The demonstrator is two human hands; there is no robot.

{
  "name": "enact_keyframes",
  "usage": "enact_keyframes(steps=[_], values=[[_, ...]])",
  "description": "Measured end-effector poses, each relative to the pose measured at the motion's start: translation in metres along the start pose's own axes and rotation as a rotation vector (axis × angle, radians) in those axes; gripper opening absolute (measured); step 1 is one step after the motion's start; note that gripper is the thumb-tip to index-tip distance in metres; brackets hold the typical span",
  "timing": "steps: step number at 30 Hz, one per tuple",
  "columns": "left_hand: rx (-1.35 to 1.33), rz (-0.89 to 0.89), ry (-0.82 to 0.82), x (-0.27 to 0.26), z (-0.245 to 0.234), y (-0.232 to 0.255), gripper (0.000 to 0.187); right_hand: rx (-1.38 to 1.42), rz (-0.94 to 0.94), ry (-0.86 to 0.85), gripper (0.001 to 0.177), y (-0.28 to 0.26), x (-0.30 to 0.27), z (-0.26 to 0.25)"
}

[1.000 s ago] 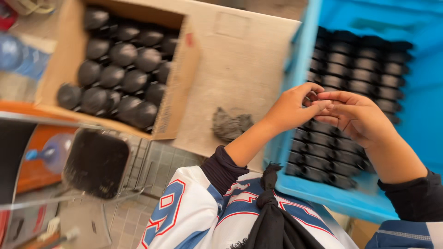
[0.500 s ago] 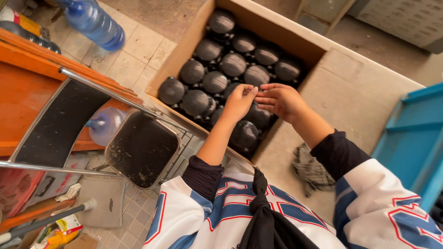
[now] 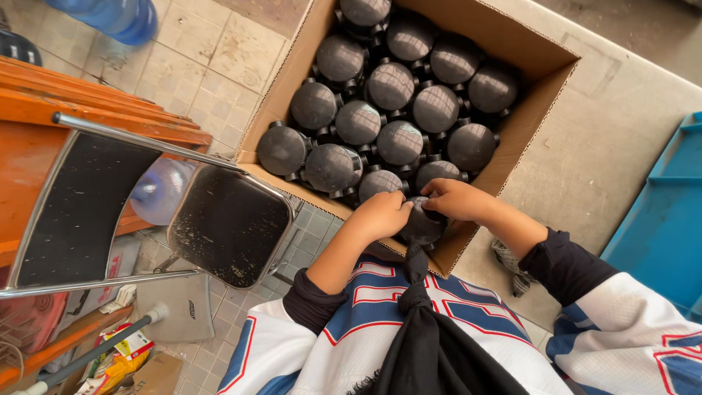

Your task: The person picks black plastic parts from a cardboard box, wipes each one with a cloth, and places them into a blue crate. The person repeats this process for several parts, handling them one at a time.

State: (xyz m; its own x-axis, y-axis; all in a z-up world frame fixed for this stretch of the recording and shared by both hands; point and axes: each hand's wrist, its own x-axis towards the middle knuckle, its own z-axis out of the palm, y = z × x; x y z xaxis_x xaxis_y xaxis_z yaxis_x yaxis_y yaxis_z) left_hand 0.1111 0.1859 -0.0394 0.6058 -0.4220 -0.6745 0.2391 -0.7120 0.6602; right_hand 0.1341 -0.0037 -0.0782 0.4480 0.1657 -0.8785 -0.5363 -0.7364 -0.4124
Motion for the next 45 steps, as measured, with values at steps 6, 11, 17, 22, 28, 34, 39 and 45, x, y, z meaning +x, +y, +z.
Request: enact_keyframes(steps=[6, 11, 17, 22, 28, 34, 39, 45], values=[[-0.081, 0.016, -0.072, -0.020, -0.024, 0.022, 0.053, 0.118, -0.050, -0.023, 0.047, -0.014, -0.024, -0.002], [-0.199, 0.131, 0.234, 0.004, -0.004, 0.019, 0.044, 0.459, -0.250, 0.064, 0.045, 0.001, -0.064, -0.034], [-1.205, 0.268, 0.139, -0.007, 0.062, 0.097, 0.041, 0.726, -0.550, 0.218, 0.038, 0.050, -0.135, -0.059], [-1.651, -0.090, -0.353, 0.013, 0.131, 0.121, 0.050, 0.740, -0.639, 0.632, 0.017, 0.162, -0.109, -0.045], [-1.587, -0.260, -0.161, 0.045, 0.192, 0.101, 0.074, 0.075, 0.110, 0.896, 0.049, 0.247, -0.042, 0.035], [-1.604, -0.292, 0.019, 0.075, 0.213, 0.066, 0.050, 0.172, -0.429, 1.171, 0.028, 0.272, -0.044, 0.037], [-1.818, -0.324, -0.042, 0.109, 0.248, 0.083, 0.043, -0.045, -0.928, 1.205, 0.028, 0.210, -0.108, 0.031], [-1.795, 0.016, -0.231, 0.081, 0.278, 0.079, 0.048, 0.372, -0.583, 1.074, 0.015, 0.220, -0.087, -0.032]])
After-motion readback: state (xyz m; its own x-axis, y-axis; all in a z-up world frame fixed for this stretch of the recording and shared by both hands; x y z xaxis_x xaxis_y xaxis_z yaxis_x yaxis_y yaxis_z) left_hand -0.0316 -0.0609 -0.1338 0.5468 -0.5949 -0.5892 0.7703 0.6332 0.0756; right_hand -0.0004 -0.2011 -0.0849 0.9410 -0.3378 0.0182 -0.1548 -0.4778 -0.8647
